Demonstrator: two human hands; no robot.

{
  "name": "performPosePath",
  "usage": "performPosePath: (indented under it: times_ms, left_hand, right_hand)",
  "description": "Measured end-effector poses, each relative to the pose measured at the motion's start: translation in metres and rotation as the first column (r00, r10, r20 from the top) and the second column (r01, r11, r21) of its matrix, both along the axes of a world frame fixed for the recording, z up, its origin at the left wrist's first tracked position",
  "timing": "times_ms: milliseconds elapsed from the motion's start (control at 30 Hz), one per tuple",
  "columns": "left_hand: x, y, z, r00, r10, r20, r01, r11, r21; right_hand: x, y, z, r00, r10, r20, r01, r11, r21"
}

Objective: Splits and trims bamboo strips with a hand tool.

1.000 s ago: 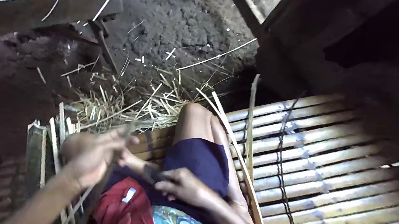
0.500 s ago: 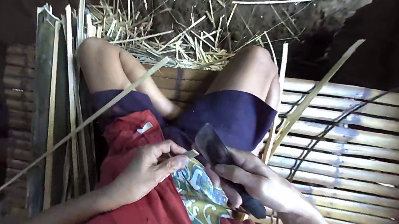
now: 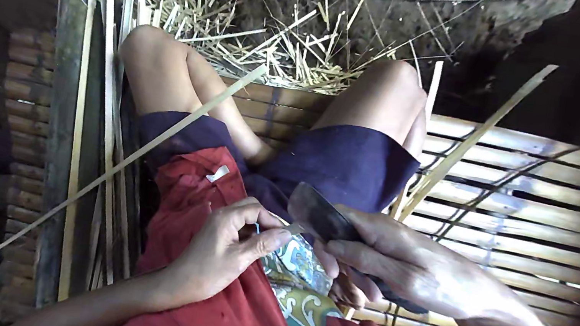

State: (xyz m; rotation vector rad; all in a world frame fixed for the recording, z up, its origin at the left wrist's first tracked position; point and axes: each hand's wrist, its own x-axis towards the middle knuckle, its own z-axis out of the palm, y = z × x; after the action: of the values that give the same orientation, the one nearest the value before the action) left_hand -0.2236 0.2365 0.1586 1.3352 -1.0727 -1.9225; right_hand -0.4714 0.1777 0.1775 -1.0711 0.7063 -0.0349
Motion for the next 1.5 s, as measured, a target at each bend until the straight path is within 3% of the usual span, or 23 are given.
performPosePath:
  times_ms: [433,700,900,1100,1167,1333,1433,1500]
  left_hand:
    - [-0.002,0.001,-0.001,0.999,0.02,-0.032,-0.02,1.0,0.013]
    - [-0.005,0.005,0.006,0.998,0.056,-0.041,-0.056,0.998,-0.01]
    - [-0.006,0.008,0.003,0.997,0.008,-0.079,-0.009,1.0,-0.023]
    - [-0.007,0.007,0.003,0.992,0.051,-0.116,-0.05,0.999,0.005]
    - [-0.006,0.006,0.003,0.993,0.074,-0.093,-0.075,0.997,-0.002]
    - [0.002,-0.004,-0.004,0.989,0.082,-0.122,-0.08,0.997,0.023]
    - [0.019,-0.028,-0.016,0.965,-0.137,-0.223,0.154,0.986,0.058]
    - [0.012,-0.043,-0.032,0.971,-0.104,-0.216,0.108,0.994,0.006]
  right_hand:
    - [-0.002,-0.001,-0.003,1.0,-0.018,0.005,0.017,0.989,0.144]
    - [-0.001,-0.003,0.005,0.998,0.056,-0.018,-0.055,0.995,0.088]
    - [0.001,-0.005,0.004,0.996,0.093,-0.01,-0.089,0.973,0.213]
    - [0.02,0.015,-0.003,0.995,-0.077,0.062,0.059,0.967,0.247]
    - [0.025,0.021,-0.006,0.989,-0.132,0.068,0.116,0.973,0.2]
    - [0.031,0.018,-0.023,0.989,-0.134,0.07,0.141,0.985,-0.102]
    - [0.024,0.013,-0.037,0.956,-0.287,0.056,0.291,0.925,-0.244]
    - [0.027,0.013,-0.042,0.9,-0.424,0.102,0.433,0.839,-0.329]
